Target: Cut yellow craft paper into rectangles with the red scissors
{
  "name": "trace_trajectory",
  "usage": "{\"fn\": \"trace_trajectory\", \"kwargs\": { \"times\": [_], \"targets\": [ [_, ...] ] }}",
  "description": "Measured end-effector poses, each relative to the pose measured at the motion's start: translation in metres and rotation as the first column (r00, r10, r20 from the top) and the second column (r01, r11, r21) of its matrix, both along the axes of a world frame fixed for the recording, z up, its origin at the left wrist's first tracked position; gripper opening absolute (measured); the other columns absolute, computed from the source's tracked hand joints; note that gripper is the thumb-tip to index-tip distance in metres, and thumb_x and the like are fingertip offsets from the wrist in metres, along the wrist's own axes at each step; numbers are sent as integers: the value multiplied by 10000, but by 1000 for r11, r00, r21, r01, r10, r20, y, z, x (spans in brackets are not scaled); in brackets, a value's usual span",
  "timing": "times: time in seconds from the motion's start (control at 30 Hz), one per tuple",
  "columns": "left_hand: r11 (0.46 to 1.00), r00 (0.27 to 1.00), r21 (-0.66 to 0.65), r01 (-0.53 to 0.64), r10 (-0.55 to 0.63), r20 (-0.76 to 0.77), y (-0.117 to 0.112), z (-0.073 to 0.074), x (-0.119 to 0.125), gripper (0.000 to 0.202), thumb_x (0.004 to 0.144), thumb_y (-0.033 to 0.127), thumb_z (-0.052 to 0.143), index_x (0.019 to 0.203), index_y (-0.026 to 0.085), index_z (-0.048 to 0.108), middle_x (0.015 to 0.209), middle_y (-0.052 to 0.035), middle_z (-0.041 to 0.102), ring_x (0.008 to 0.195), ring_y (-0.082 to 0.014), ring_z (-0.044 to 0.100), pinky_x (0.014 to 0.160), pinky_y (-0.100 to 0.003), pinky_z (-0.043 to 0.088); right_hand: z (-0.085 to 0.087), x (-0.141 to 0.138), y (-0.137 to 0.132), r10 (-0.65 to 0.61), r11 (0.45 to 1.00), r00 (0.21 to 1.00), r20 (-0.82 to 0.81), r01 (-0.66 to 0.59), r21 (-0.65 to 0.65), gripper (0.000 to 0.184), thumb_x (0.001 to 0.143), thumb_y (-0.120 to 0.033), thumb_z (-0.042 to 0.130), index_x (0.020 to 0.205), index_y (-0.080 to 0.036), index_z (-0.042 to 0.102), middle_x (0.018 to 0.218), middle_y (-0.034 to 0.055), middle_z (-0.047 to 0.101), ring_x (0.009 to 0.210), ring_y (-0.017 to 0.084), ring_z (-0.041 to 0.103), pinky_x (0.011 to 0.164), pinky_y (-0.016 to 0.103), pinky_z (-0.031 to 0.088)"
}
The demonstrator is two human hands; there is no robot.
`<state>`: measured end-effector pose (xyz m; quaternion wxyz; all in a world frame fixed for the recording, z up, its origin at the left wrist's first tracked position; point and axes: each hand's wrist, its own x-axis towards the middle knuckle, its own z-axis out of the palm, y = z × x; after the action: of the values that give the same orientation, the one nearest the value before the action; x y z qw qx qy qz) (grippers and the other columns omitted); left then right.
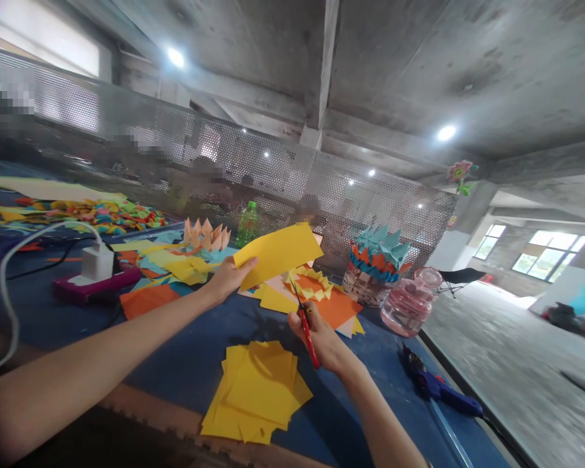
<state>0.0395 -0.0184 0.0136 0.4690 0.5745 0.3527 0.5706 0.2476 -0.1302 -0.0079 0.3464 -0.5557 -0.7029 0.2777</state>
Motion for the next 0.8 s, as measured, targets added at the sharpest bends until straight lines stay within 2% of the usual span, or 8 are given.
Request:
{"fn": "trace_trajectory", "kwargs": {
  "times": [0.1, 0.2, 0.37, 0.63, 0.8],
  "targets": [
    [1000, 1000, -15, 26, -26, 0, -5, 2, 2, 206, 763, 283, 586, 854, 111, 651, 657, -49, 688, 455, -165, 614, 435, -267, 525, -2, -2, 1, -5, 1000, 999, -42, 4, -31, 399, 818, -609, 440, 862, -213, 445, 602, -65, 388, 478, 78, 409, 423, 190, 363],
    [997, 997, -31, 72, -73, -20, -10, 2, 4, 203, 762, 298, 588, 831, 119, 652, 638, -43, 682, 453, -172, 617, 434, -278, 529, -4, -4, 5, 11, 997, 993, -121, -20, -74, 454, 789, -653, 446, 852, -203, 447, 581, -74, 367, 415, 64, 378, 369, 187, 330],
    [984, 983, 43, 173, -169, -75, -16, -1, 6, 267, 751, 358, 600, 855, 123, 670, 682, -47, 695, 472, -177, 627, 452, -282, 536, -2, -7, 3, 52, 997, 983, -175, -62, -53, 471, 794, -673, 413, 802, -202, 413, 545, -76, 388, 367, 60, 398, 341, 183, 327],
    [974, 975, 132, 186, -166, -149, -20, -4, 7, 299, 760, 388, 581, 854, 119, 670, 661, -50, 690, 504, -172, 635, 461, -240, 520, 2, -12, 1, 74, 995, 972, -221, -88, -56, 472, 779, -674, 441, 823, -205, 420, 533, -82, 385, 362, 51, 367, 333, 172, 318],
    [973, 974, 131, 189, -168, -153, -21, -3, 7, 296, 761, 389, 575, 842, 125, 681, 697, -61, 699, 523, -173, 638, 469, -239, 513, 1, -11, 2, 76, 995, 974, -213, -87, -45, 458, 787, -668, 436, 801, -211, 403, 518, -83, 383, 351, 55, 369, 335, 178, 311]
  ]
}}
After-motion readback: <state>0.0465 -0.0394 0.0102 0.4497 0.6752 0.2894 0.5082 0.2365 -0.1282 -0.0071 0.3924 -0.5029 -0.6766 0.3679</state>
